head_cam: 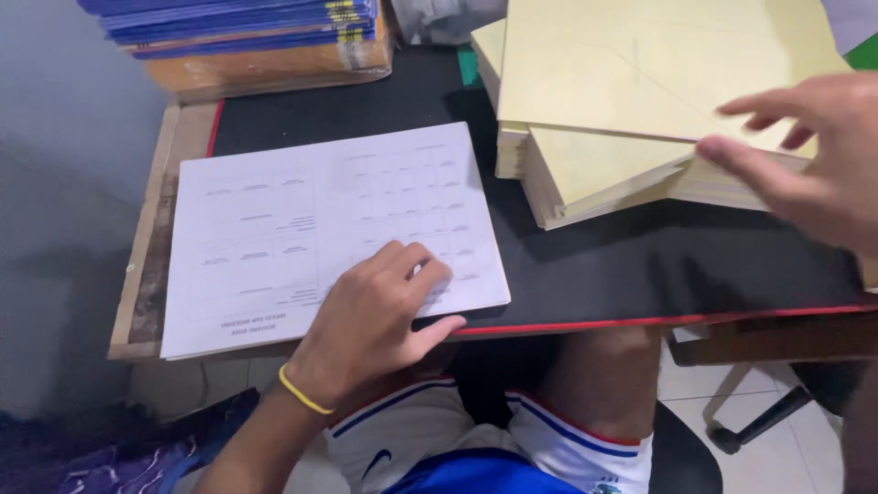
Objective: Organizing and stacking various types of paper documents on a desk
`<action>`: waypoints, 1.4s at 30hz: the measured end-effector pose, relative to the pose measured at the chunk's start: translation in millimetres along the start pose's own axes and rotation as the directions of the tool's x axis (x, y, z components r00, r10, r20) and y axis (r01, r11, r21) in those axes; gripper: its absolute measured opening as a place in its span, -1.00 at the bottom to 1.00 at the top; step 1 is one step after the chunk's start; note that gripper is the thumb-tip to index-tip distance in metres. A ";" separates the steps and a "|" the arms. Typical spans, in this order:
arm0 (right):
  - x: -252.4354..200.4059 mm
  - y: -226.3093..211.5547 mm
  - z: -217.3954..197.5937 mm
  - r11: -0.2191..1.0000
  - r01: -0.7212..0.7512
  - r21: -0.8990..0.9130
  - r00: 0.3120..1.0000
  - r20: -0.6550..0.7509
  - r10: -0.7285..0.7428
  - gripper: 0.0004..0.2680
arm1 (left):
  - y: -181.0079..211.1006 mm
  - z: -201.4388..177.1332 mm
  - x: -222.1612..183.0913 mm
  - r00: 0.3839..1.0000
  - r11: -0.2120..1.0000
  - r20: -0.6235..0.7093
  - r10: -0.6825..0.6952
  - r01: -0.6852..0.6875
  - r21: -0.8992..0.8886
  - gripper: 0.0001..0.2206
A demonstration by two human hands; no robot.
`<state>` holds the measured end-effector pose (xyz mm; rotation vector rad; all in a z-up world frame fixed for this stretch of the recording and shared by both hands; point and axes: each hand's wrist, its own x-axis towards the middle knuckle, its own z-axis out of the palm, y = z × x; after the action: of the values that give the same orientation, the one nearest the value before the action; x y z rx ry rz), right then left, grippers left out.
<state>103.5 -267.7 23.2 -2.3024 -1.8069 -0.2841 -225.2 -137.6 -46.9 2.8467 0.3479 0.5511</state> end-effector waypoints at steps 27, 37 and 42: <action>-32.4 -165.4 70.2 0.435 -0.381 0.816 0.921 0.294 0.255 -0.76 | -8.5 12.6 -13.1 0.848 0.844 -0.397 -0.350 0.101 -0.527 -0.80; -13.4 -188.8 75.6 0.285 -0.292 0.913 0.955 0.260 0.145 -0.61 | -13.9 6.9 -20.0 0.836 0.762 -0.325 -0.443 0.160 -0.627 -0.72; -18.1 -191.7 79.3 0.245 -0.236 0.941 0.968 0.204 0.147 -0.58 | -13.3 8.4 -19.2 0.848 0.805 -0.338 -0.409 0.160 -0.572 -0.72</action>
<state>-84.9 -218.4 -50.5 -1.5018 -1.0682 0.7938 -241.7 -131.6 -64.4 2.0611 0.5983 1.0521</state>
